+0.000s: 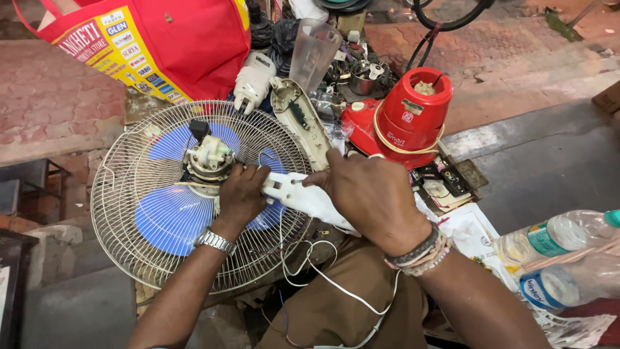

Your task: The person cleans the fan housing with a cloth, then uses a screwdriver to tighten screws on the white plastic casing attached to the fan motor. The person continues to wipe and adjust the housing throughout the clip.

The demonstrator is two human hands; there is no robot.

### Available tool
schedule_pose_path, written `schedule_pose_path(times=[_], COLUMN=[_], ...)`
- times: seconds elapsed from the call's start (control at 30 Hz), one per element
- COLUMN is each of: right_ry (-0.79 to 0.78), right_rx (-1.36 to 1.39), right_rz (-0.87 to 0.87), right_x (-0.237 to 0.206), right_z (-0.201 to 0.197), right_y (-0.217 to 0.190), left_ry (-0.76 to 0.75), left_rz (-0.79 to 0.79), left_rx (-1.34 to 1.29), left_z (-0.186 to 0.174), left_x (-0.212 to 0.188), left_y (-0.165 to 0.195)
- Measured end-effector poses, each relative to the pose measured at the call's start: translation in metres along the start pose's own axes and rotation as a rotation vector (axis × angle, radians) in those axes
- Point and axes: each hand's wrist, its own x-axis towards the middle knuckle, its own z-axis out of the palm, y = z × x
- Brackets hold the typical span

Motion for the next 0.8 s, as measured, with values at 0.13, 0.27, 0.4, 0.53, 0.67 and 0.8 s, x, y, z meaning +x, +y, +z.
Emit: schedule_pose_path(times=[0.13,0.27,0.4,0.53,0.67,0.8], right_ry=[0.373,0.201,0.022,0.492,0.12,0.186], right_rx=[0.004,0.166,-0.038,0.225,0.135,-0.068], right_rz=[-0.446,-0.242,-0.035,-0.583,-0.074,-0.2], right_x=[-0.002,-0.002,-0.003,-0.006,-0.002,-0.001], right_z=[-0.004,-0.004,0.001,0.001,0.005,0.004], right_y=[0.006,0.005,0.002,0.007,0.003,0.004], left_ry=[-0.021,0.008,0.007,-0.051,-0.023,-0.037], left_rz=[-0.018,0.005,-0.001,-0.021,-0.016,-0.025], left_rx=[-0.006,-0.029,-0.006,-0.01,-0.01,-0.008], left_z=[-0.001,-0.002,-0.001,0.001,0.0,-0.001], left_x=[0.001,0.0,-0.001,-0.001,0.0,0.001], left_y=[0.001,0.002,0.001,0.0,0.0,0.001])
